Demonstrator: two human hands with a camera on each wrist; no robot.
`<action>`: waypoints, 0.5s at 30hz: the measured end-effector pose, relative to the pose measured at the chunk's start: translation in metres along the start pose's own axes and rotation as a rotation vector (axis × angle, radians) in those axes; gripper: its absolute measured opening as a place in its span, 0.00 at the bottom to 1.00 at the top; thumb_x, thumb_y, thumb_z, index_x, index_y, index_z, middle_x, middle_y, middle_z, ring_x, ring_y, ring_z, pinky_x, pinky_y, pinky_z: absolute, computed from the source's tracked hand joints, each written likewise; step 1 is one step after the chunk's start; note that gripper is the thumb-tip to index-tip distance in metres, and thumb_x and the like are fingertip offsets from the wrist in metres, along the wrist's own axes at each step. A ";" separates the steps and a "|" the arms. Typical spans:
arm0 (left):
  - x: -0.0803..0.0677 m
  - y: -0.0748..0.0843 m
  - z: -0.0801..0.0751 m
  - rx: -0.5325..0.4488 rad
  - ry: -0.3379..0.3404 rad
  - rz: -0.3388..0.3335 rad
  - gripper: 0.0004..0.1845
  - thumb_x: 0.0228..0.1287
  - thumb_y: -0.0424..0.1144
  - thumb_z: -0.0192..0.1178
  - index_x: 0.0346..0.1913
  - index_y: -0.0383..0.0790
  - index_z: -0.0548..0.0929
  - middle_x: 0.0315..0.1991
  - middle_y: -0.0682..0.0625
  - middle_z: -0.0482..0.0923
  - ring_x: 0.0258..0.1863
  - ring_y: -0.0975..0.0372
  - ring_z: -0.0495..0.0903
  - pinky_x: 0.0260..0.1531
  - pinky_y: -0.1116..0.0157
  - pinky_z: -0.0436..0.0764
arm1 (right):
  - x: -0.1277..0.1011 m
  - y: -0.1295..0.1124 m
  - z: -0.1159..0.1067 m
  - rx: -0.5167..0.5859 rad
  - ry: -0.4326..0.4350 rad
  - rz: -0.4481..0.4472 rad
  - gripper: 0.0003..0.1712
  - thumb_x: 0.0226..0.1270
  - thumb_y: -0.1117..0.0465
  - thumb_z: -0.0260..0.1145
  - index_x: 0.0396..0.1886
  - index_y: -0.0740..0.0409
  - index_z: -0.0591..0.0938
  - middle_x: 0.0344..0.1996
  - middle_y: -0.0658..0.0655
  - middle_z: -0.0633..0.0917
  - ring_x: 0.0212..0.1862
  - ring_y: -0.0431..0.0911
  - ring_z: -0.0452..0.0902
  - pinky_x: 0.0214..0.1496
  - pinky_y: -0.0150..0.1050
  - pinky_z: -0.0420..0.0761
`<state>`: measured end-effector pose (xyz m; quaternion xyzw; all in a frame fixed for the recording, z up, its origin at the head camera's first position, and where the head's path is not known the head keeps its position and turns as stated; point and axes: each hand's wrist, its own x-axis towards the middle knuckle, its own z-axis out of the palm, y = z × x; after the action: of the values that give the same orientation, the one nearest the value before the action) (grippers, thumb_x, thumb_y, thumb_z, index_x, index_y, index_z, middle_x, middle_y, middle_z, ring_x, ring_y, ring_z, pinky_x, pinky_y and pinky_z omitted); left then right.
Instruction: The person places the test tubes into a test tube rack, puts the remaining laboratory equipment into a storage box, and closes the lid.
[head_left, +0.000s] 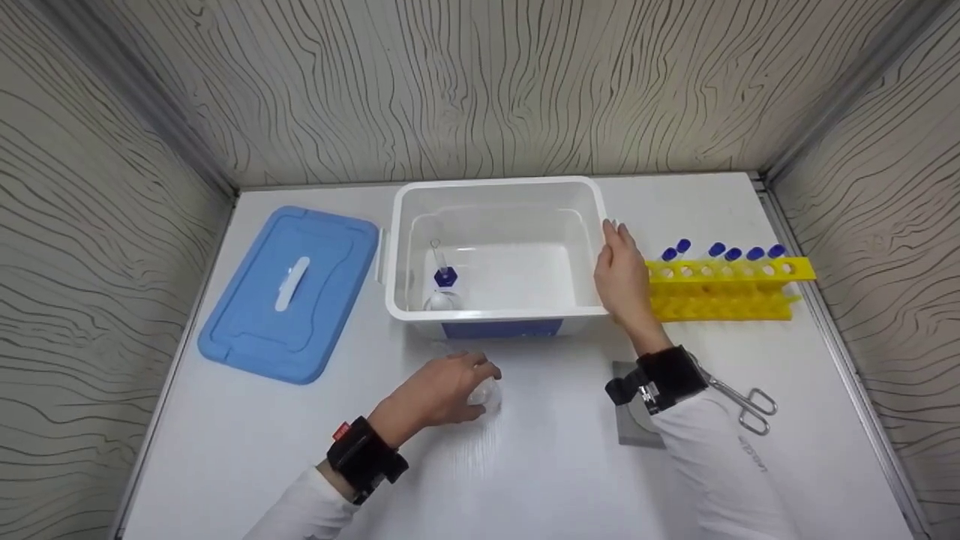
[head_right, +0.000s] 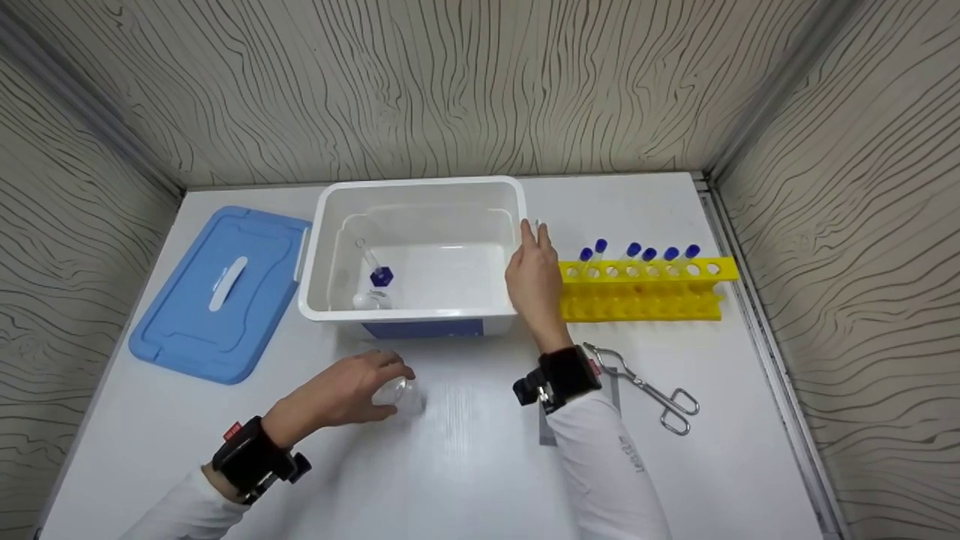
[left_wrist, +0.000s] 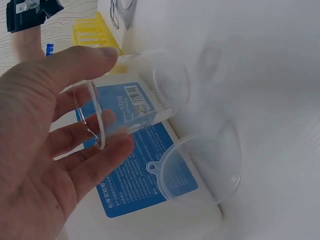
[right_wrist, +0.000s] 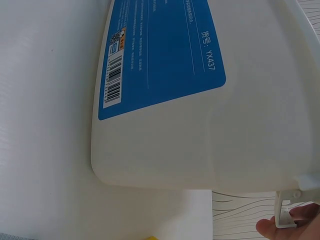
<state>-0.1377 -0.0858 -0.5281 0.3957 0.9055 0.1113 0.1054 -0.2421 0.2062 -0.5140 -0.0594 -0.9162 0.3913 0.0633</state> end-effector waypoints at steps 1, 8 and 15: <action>0.001 0.001 -0.002 -0.006 -0.001 0.000 0.25 0.56 0.43 0.72 0.57 0.48 0.81 0.51 0.50 0.82 0.46 0.59 0.83 0.46 0.63 0.84 | 0.000 0.000 0.000 0.002 -0.001 -0.001 0.28 0.81 0.61 0.42 0.77 0.61 0.60 0.76 0.69 0.59 0.78 0.62 0.53 0.78 0.58 0.55; 0.004 0.011 -0.022 -0.035 0.027 0.010 0.25 0.57 0.44 0.71 0.58 0.49 0.80 0.52 0.51 0.81 0.49 0.59 0.82 0.49 0.63 0.84 | -0.001 -0.001 -0.001 0.004 -0.012 0.004 0.28 0.81 0.60 0.42 0.77 0.60 0.59 0.77 0.68 0.59 0.79 0.61 0.53 0.78 0.57 0.56; 0.006 0.016 -0.055 -0.122 0.126 0.039 0.24 0.59 0.47 0.69 0.58 0.48 0.80 0.50 0.51 0.81 0.47 0.62 0.81 0.46 0.64 0.83 | -0.001 -0.001 0.000 0.006 -0.013 0.011 0.28 0.81 0.59 0.42 0.77 0.59 0.59 0.77 0.67 0.59 0.79 0.60 0.53 0.78 0.56 0.56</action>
<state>-0.1454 -0.0774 -0.4720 0.3981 0.8941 0.1931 0.0699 -0.2414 0.2049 -0.5132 -0.0616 -0.9151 0.3948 0.0552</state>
